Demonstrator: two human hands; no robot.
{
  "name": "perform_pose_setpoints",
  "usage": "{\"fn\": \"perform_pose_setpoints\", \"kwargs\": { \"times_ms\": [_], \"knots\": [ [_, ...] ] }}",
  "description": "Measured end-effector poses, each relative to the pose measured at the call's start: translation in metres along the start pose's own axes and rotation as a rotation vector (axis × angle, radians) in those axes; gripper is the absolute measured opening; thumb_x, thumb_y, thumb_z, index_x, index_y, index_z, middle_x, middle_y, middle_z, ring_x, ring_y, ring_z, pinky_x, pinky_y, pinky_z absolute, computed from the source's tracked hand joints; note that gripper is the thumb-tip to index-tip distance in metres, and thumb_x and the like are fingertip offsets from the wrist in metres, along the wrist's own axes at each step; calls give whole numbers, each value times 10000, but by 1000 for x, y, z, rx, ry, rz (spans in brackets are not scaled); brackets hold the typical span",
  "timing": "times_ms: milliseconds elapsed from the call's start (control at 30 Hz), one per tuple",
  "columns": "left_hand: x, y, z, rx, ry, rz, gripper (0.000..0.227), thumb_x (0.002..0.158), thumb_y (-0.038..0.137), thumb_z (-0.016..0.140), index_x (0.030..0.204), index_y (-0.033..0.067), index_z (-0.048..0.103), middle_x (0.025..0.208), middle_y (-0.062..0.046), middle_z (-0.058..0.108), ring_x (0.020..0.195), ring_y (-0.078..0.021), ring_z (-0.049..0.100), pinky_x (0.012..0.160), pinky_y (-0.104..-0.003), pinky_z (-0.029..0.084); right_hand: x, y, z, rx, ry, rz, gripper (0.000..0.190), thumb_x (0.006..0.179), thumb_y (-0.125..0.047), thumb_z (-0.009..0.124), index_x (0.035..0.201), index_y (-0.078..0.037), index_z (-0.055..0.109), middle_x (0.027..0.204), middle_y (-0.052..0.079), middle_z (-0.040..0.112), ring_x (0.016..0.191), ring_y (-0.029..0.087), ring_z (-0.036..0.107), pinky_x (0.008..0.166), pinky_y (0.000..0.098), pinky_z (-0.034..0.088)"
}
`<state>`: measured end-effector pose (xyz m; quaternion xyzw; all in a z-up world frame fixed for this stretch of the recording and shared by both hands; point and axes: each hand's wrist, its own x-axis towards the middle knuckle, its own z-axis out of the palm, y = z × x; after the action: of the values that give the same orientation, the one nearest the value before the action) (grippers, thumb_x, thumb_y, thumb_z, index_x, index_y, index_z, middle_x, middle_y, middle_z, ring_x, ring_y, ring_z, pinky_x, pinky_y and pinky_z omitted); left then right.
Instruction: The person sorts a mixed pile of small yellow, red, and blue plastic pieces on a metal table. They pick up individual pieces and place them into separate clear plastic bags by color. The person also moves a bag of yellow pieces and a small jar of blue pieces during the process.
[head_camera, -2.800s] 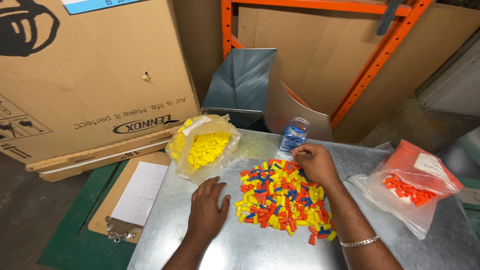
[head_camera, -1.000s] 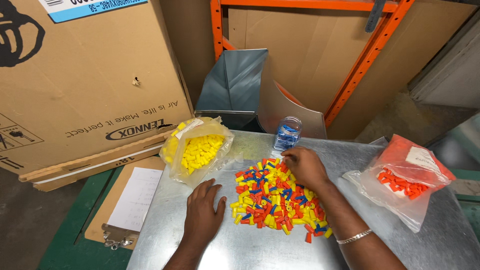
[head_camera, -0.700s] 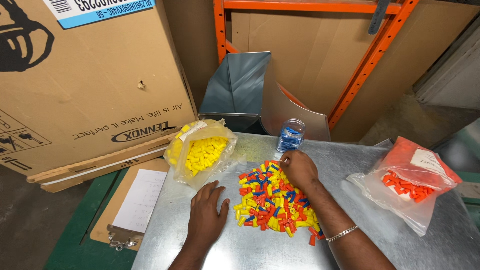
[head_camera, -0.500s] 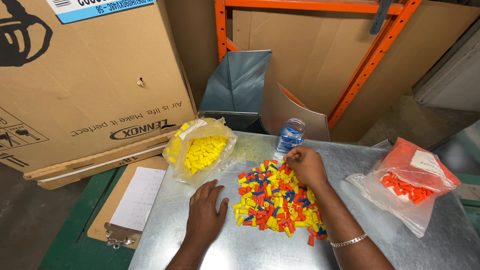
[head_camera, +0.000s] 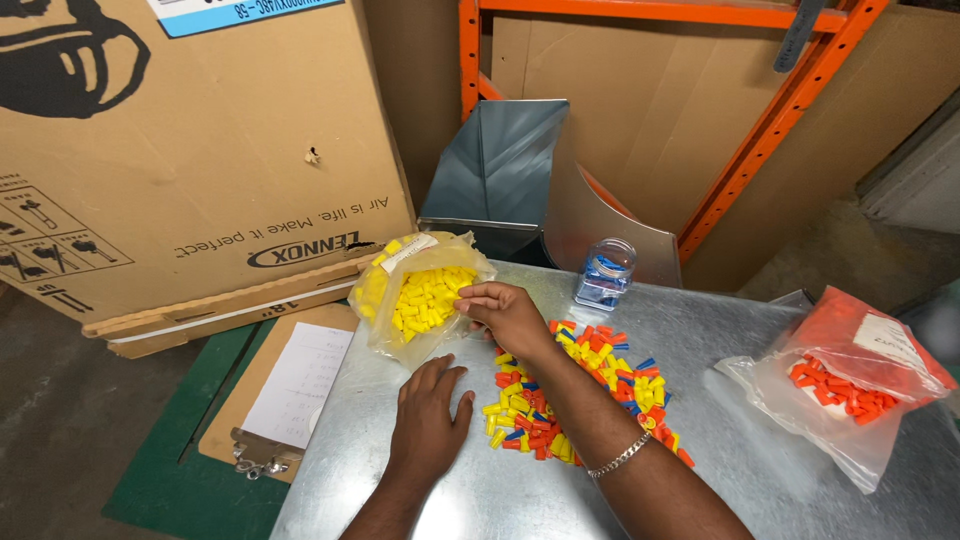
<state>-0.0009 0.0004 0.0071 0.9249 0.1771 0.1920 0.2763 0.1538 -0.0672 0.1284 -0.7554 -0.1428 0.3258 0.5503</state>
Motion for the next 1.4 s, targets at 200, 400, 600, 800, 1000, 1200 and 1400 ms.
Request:
{"fn": "perform_pose_setpoints", "kwargs": {
  "times_ms": [200,400,600,800,1000,1200,1400],
  "knots": [
    [-1,-3,1,-27,14,21,361,935,268,590,1257,114,647,1405,-84,574,1338,-284,481,1073,-506,377,-1,15,-33,-135,108,-123,155,921,-167,696,1059,-167,768,1135,13,766,951,155,674,748,327,537],
    [-1,-3,2,-8,34,38,368,927,251,606,1268,121,647,1390,-72,584,1326,-267,490,1064,-477,386,-18,44,-126,-394,375,-152,141,958,-156,641,928,-163,779,1000,-19,778,923,138,690,794,359,535],
    [-1,-6,5,25,27,32,373,917,290,606,1255,140,649,1401,-56,578,1332,-270,490,1050,-485,395,-27,95,-182,-619,419,2,172,931,-186,669,1011,-183,821,1030,-31,807,966,127,717,815,346,550],
    [0,-5,6,30,28,23,375,911,285,618,1257,145,652,1395,-54,585,1327,-266,495,1063,-481,393,-25,89,-170,-841,332,-9,287,945,-256,658,1215,-212,746,1220,4,718,1114,187,635,891,370,529],
    [-1,-5,5,25,26,30,369,918,280,613,1259,144,647,1399,-57,582,1332,-267,490,1059,-486,393,-5,92,-156,-975,291,4,278,964,-293,627,1208,-199,722,1247,62,646,1150,225,591,895,385,528],
    [0,-5,5,26,2,9,382,926,297,601,1275,145,638,1414,-50,573,1346,-261,476,1085,-483,375,-1,104,-155,-852,316,-40,166,962,-235,635,1114,-201,691,1187,24,657,1078,165,612,860,342,531],
    [-1,-4,4,23,-9,-13,385,917,296,610,1276,161,647,1422,-43,573,1356,-262,471,1089,-486,374,-68,100,-169,-756,555,-119,282,963,-329,625,1183,-166,691,1139,29,718,1044,204,650,856,407,528]
  ]
}}
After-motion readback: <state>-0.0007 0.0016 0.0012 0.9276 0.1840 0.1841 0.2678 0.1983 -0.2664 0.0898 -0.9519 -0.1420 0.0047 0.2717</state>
